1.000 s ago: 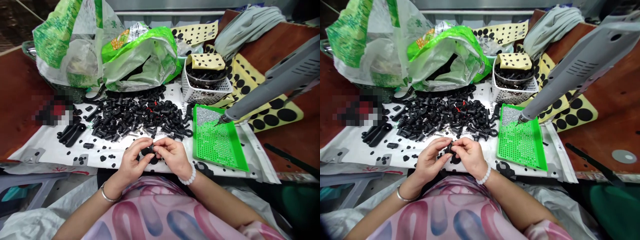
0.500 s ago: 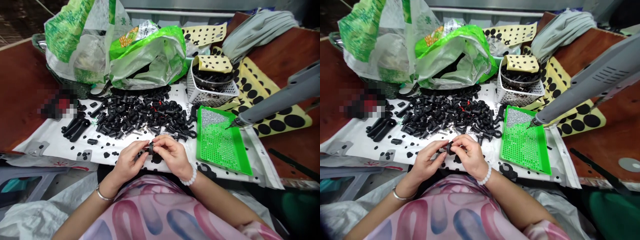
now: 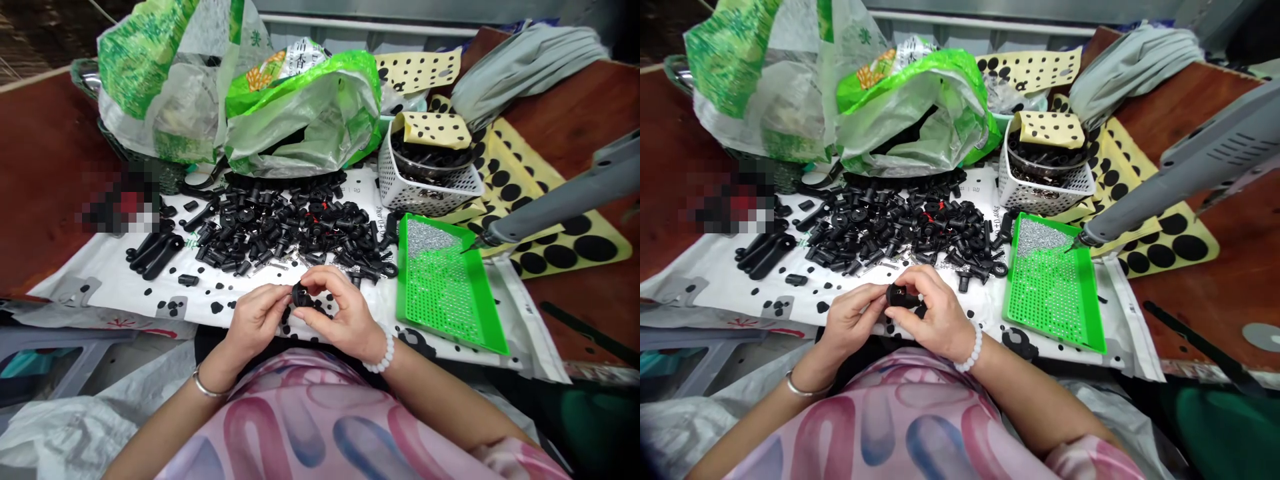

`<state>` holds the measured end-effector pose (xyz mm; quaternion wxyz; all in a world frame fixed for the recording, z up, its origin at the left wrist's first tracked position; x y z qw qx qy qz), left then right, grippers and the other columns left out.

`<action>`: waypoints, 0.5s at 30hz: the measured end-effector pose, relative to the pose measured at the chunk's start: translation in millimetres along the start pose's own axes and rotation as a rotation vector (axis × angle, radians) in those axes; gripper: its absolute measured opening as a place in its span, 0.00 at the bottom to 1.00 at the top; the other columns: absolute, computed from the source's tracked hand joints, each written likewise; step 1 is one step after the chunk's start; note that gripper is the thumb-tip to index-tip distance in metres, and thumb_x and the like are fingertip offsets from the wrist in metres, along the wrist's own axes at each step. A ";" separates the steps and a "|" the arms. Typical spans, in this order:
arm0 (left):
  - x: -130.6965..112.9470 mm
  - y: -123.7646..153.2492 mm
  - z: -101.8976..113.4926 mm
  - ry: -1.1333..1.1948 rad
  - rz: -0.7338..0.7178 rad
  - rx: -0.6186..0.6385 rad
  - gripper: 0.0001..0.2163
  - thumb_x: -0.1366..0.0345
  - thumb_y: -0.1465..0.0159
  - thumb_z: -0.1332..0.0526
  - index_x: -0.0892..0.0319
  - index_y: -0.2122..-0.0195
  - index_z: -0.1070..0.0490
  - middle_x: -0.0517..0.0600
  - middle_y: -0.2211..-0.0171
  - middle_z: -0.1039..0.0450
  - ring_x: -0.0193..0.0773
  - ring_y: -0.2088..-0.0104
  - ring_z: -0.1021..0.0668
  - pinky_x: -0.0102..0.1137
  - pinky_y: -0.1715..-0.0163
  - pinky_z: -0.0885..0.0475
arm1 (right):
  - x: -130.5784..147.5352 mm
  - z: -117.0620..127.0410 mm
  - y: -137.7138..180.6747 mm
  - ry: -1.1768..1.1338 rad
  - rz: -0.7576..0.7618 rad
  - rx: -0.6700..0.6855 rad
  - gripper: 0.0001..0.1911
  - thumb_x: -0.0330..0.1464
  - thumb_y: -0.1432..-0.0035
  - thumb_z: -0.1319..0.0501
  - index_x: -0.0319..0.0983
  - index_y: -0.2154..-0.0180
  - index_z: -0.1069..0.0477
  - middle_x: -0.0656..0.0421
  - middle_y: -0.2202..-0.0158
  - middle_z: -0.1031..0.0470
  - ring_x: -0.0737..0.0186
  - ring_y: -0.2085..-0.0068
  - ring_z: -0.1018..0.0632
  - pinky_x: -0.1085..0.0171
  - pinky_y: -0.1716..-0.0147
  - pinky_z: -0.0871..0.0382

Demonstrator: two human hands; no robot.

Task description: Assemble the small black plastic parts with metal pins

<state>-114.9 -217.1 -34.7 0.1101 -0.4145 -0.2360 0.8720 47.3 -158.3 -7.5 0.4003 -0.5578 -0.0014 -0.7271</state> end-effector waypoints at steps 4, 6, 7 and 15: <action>3.7 3.2 -1.0 0.011 0.011 -0.032 0.08 0.72 0.38 0.46 0.59 0.61 0.28 0.50 0.70 0.26 0.32 0.71 0.24 0.25 0.70 0.29 | 2.2 -1.6 -2.0 0.056 0.099 0.050 0.15 0.30 0.46 0.39 0.40 0.55 0.36 0.53 0.58 0.32 0.58 0.56 0.29 0.59 0.58 0.31; 5.8 5.5 -2.7 0.016 0.028 -0.054 0.08 0.71 0.38 0.46 0.59 0.61 0.28 0.50 0.70 0.25 0.33 0.71 0.24 0.26 0.71 0.29 | 1.1 -4.8 -1.8 0.076 0.133 0.056 0.15 0.30 0.45 0.40 0.39 0.54 0.37 0.51 0.57 0.32 0.57 0.54 0.30 0.58 0.55 0.31; 6.6 6.6 -3.6 0.026 0.040 -0.063 0.08 0.71 0.38 0.46 0.59 0.61 0.28 0.50 0.70 0.25 0.33 0.70 0.24 0.26 0.70 0.29 | 0.4 -6.3 -1.5 0.078 0.141 0.049 0.16 0.31 0.44 0.40 0.39 0.54 0.37 0.51 0.57 0.32 0.56 0.54 0.30 0.57 0.55 0.31; 8.0 9.4 -7.1 0.220 0.098 -0.070 0.07 0.72 0.38 0.45 0.58 0.63 0.28 0.48 0.71 0.26 0.31 0.71 0.25 0.25 0.70 0.30 | 1.4 -4.8 -1.6 -0.021 0.052 -0.026 0.05 0.28 0.43 0.41 0.39 0.63 0.30 0.54 0.61 0.29 0.62 0.58 0.27 0.62 0.57 0.31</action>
Point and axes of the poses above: each hand's wrist, its own y-axis away from the middle knuckle, its own z-axis out of the back of the hand, x = y × z, the point moved 1 cm from there along -y, towards the middle knuckle
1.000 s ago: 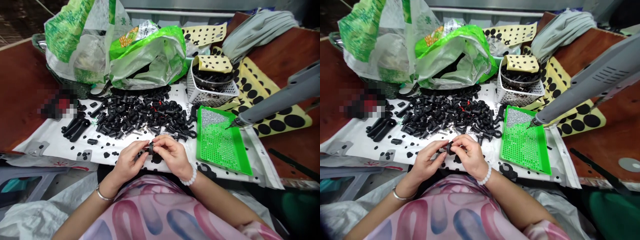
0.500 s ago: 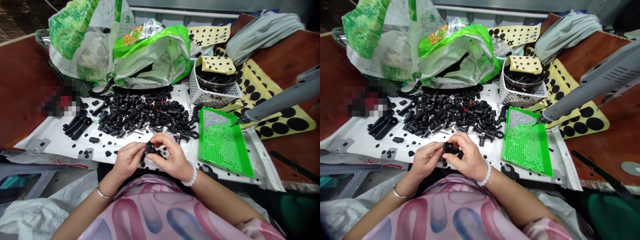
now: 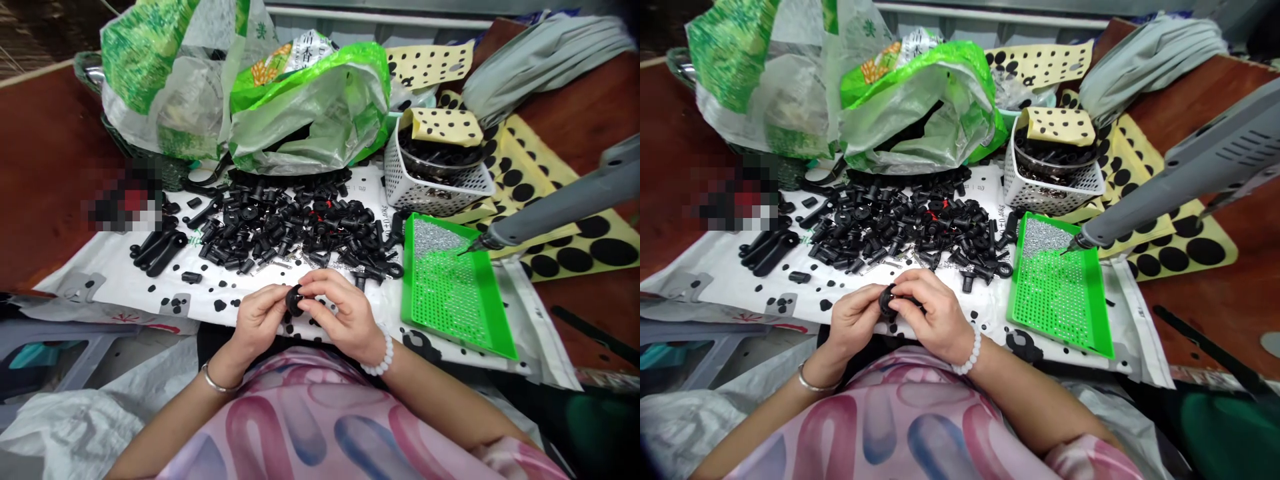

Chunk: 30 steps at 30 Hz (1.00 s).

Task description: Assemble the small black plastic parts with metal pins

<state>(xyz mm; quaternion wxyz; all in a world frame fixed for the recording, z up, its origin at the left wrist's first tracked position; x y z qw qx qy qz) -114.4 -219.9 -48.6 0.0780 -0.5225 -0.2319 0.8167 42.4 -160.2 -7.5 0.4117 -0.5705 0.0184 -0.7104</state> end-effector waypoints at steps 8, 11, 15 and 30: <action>-7.1 -3.7 -5.3 -0.087 -0.058 0.118 0.10 0.73 0.37 0.48 0.59 0.59 0.29 0.51 0.68 0.26 0.33 0.69 0.24 0.27 0.68 0.28 | -2.8 5.7 2.6 0.094 -0.017 0.086 0.05 0.28 0.42 0.43 0.39 0.64 0.29 0.53 0.60 0.28 0.59 0.58 0.26 0.60 0.59 0.29; -10.8 -4.5 4.2 -0.195 -0.092 0.118 0.12 0.71 0.37 0.47 0.59 0.55 0.30 0.54 0.61 0.27 0.36 0.61 0.24 0.30 0.61 0.28 | -7.2 5.5 3.6 0.122 0.021 0.050 0.05 0.27 0.43 0.42 0.40 0.63 0.29 0.53 0.60 0.28 0.59 0.58 0.26 0.59 0.58 0.29; -2.6 1.9 52.1 -0.500 0.014 -0.240 0.09 0.66 0.38 0.44 0.59 0.58 0.29 0.54 0.61 0.26 0.39 0.59 0.26 0.35 0.57 0.31 | -13.3 8.7 4.8 0.161 0.015 -0.039 0.06 0.27 0.44 0.40 0.40 0.63 0.29 0.53 0.60 0.27 0.58 0.58 0.25 0.57 0.57 0.30; 21.7 1.9 110.3 -0.945 0.573 -0.220 0.13 0.54 0.43 0.43 0.59 0.68 0.30 0.51 0.71 0.25 0.42 0.69 0.23 0.35 0.64 0.32 | -15.7 1.7 8.1 0.136 -0.022 -0.038 0.04 0.29 0.44 0.41 0.40 0.64 0.29 0.52 0.60 0.27 0.56 0.58 0.25 0.56 0.57 0.30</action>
Point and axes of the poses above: each hand's wrist, its own y-axis away from the middle knuckle, its own z-axis out of the back of the hand, x = y × z, the point moved 1 cm from there along -y, towards the middle knuckle
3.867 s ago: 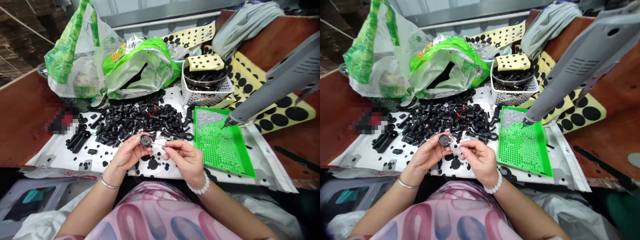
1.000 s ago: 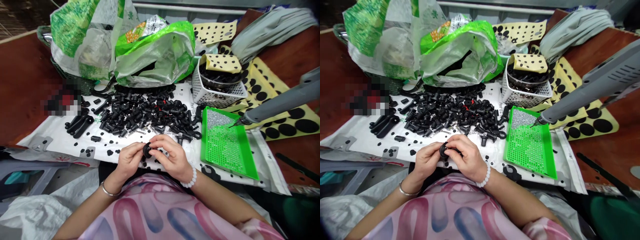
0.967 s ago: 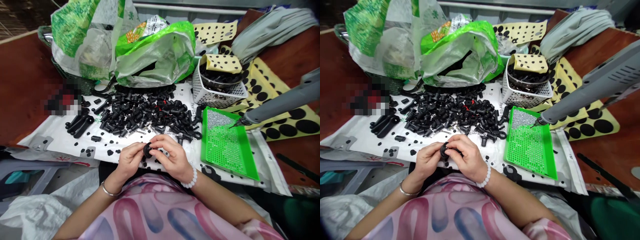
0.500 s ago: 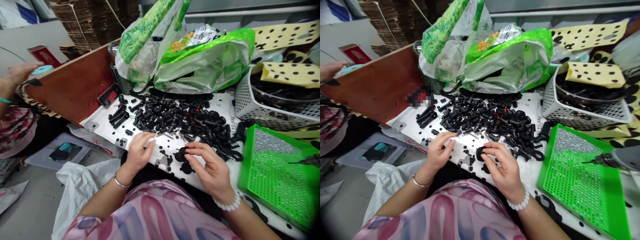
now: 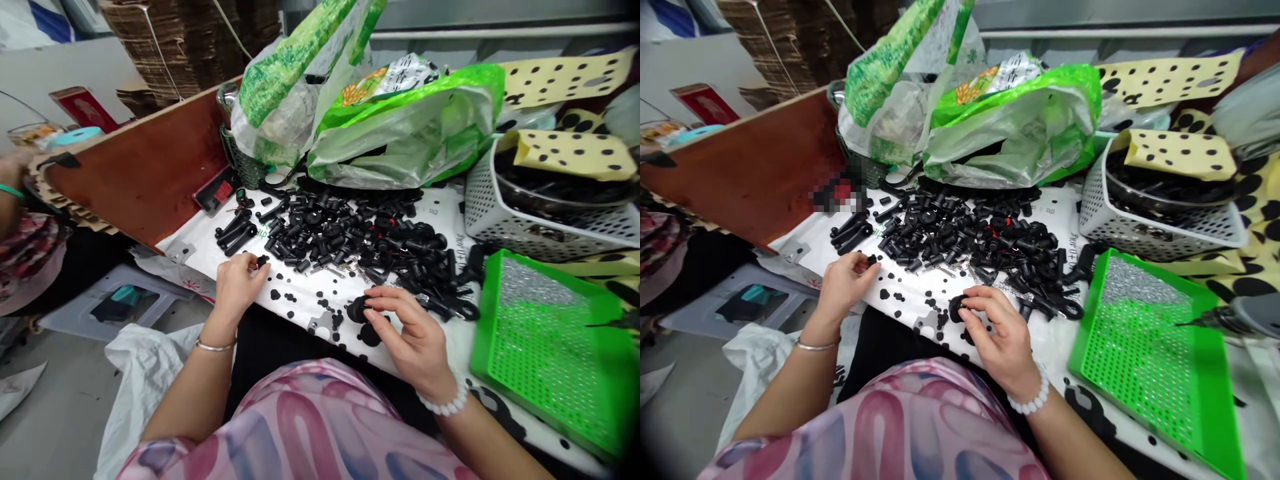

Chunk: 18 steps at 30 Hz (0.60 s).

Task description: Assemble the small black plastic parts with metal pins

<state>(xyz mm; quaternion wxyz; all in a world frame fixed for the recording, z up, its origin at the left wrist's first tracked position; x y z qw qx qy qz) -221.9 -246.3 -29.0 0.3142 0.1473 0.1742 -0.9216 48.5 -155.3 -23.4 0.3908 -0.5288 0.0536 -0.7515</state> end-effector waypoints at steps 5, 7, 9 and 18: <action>-25.5 27.8 -2.3 0.232 -0.402 -0.080 0.10 0.60 0.41 0.42 0.58 0.60 0.31 0.51 0.66 0.24 0.39 0.65 0.23 0.32 0.61 0.30 | 9.2 1.0 -6.8 -0.060 0.011 -0.052 0.05 0.27 0.45 0.41 0.40 0.64 0.29 0.53 0.60 0.27 0.57 0.58 0.25 0.56 0.57 0.30; -40.0 35.8 -5.8 0.287 -0.597 -0.059 0.09 0.63 0.41 0.41 0.59 0.60 0.31 0.52 0.65 0.24 0.39 0.63 0.23 0.33 0.60 0.29 | 14.0 0.7 -11.0 -0.094 0.046 -0.064 0.07 0.25 0.45 0.41 0.40 0.64 0.29 0.53 0.60 0.27 0.57 0.57 0.25 0.56 0.56 0.30; -52.5 40.6 -9.2 0.331 -0.704 -0.020 0.09 0.65 0.41 0.41 0.59 0.59 0.31 0.53 0.65 0.25 0.40 0.62 0.24 0.35 0.59 0.29 | 17.6 1.3 -14.3 -0.112 0.096 -0.049 0.08 0.24 0.45 0.40 0.40 0.63 0.29 0.53 0.59 0.27 0.58 0.57 0.25 0.57 0.56 0.30; -68.8 49.7 -7.9 0.619 -0.728 0.246 0.12 0.69 0.39 0.42 0.58 0.54 0.32 0.53 0.62 0.29 0.38 0.60 0.26 0.33 0.60 0.30 | 19.3 5.9 -14.0 -0.054 0.274 0.195 0.08 0.26 0.42 0.44 0.39 0.60 0.30 0.50 0.59 0.27 0.59 0.57 0.25 0.59 0.59 0.28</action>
Point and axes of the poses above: each hand's wrist, its own y-axis away from the middle knuckle, its own z-axis out of the back of the hand, x = y × z, the point moved 1 cm from there along -y, towards the middle knuckle
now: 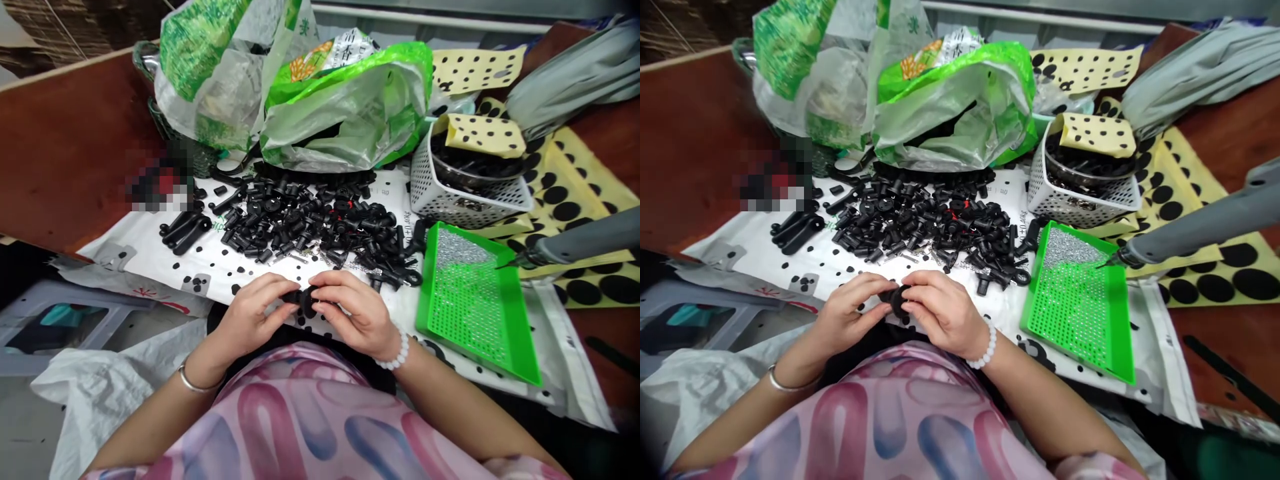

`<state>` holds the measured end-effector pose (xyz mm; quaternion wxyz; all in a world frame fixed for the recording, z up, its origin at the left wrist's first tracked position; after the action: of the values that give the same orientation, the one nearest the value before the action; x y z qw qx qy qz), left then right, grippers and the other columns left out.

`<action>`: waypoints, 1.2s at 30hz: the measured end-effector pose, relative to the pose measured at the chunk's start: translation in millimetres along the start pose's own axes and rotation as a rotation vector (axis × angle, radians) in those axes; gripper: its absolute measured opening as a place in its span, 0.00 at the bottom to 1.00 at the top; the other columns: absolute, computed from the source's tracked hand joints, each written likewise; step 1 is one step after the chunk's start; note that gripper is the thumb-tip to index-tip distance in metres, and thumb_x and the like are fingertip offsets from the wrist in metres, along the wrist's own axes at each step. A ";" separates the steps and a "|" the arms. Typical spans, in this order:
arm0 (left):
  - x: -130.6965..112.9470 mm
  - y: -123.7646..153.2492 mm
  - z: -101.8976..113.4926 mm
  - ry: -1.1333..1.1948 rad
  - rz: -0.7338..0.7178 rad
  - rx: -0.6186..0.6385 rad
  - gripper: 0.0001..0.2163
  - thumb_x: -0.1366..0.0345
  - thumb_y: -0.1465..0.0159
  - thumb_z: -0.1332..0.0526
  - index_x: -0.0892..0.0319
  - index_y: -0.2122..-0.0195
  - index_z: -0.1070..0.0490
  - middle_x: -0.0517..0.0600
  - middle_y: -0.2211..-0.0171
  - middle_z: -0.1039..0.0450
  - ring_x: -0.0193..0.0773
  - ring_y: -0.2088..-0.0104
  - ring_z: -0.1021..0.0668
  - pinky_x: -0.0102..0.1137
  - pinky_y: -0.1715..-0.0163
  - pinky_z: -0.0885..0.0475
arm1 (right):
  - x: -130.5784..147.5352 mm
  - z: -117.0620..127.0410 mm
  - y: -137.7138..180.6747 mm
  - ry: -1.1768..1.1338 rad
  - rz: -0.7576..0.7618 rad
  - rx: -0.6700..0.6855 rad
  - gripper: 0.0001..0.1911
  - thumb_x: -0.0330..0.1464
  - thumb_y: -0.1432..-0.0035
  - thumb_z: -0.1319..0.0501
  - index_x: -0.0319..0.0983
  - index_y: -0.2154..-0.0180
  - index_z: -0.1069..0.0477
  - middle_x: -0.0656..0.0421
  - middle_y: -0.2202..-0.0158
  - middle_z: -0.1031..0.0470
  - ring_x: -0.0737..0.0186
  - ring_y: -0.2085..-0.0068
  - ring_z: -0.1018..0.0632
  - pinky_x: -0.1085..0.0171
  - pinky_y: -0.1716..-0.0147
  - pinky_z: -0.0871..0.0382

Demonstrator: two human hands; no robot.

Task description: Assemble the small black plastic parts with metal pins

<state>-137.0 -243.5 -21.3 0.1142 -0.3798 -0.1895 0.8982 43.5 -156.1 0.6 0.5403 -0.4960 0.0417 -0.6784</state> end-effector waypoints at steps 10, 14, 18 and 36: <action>0.7 2.0 -2.8 0.392 0.207 0.069 0.10 0.66 0.38 0.43 0.59 0.56 0.28 0.52 0.65 0.29 0.36 0.64 0.26 0.31 0.62 0.30 | -3.6 -3.1 3.0 -0.079 -0.032 -0.056 0.06 0.25 0.42 0.44 0.37 0.62 0.30 0.50 0.60 0.26 0.60 0.58 0.24 0.60 0.59 0.27; -2.9 2.7 -3.9 0.442 0.292 0.120 0.11 0.65 0.38 0.44 0.60 0.57 0.27 0.52 0.66 0.27 0.35 0.66 0.25 0.29 0.63 0.30 | -2.2 -1.7 5.5 0.004 0.065 0.002 0.10 0.23 0.43 0.43 0.36 0.59 0.31 0.47 0.58 0.27 0.59 0.56 0.25 0.60 0.59 0.27; -3.3 3.3 -6.0 0.735 0.478 0.217 0.13 0.60 0.39 0.42 0.63 0.58 0.27 0.50 0.74 0.26 0.30 0.77 0.28 0.26 0.74 0.31 | -6.2 2.0 3.6 -0.098 0.047 0.016 0.09 0.23 0.42 0.44 0.37 0.60 0.30 0.49 0.60 0.26 0.61 0.58 0.24 0.61 0.60 0.26; -6.2 4.0 -8.9 0.808 0.672 0.274 0.14 0.58 0.42 0.40 0.63 0.61 0.26 0.47 0.77 0.30 0.27 0.78 0.32 0.22 0.79 0.38 | 7.0 0.6 21.4 -0.007 -0.040 -0.019 0.10 0.22 0.44 0.41 0.37 0.60 0.30 0.49 0.59 0.26 0.61 0.58 0.24 0.62 0.60 0.26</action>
<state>-126.6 -247.1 -24.8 -0.0673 -0.7162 0.1200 0.6842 59.3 -170.1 -7.3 0.5221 -0.5041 0.0363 -0.6870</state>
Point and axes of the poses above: each hand's wrist, its own y-axis away from the middle knuckle, its own z-axis out of the back of the hand, x = y × z, the point moved 1 cm from there along -y, towards the middle knuckle
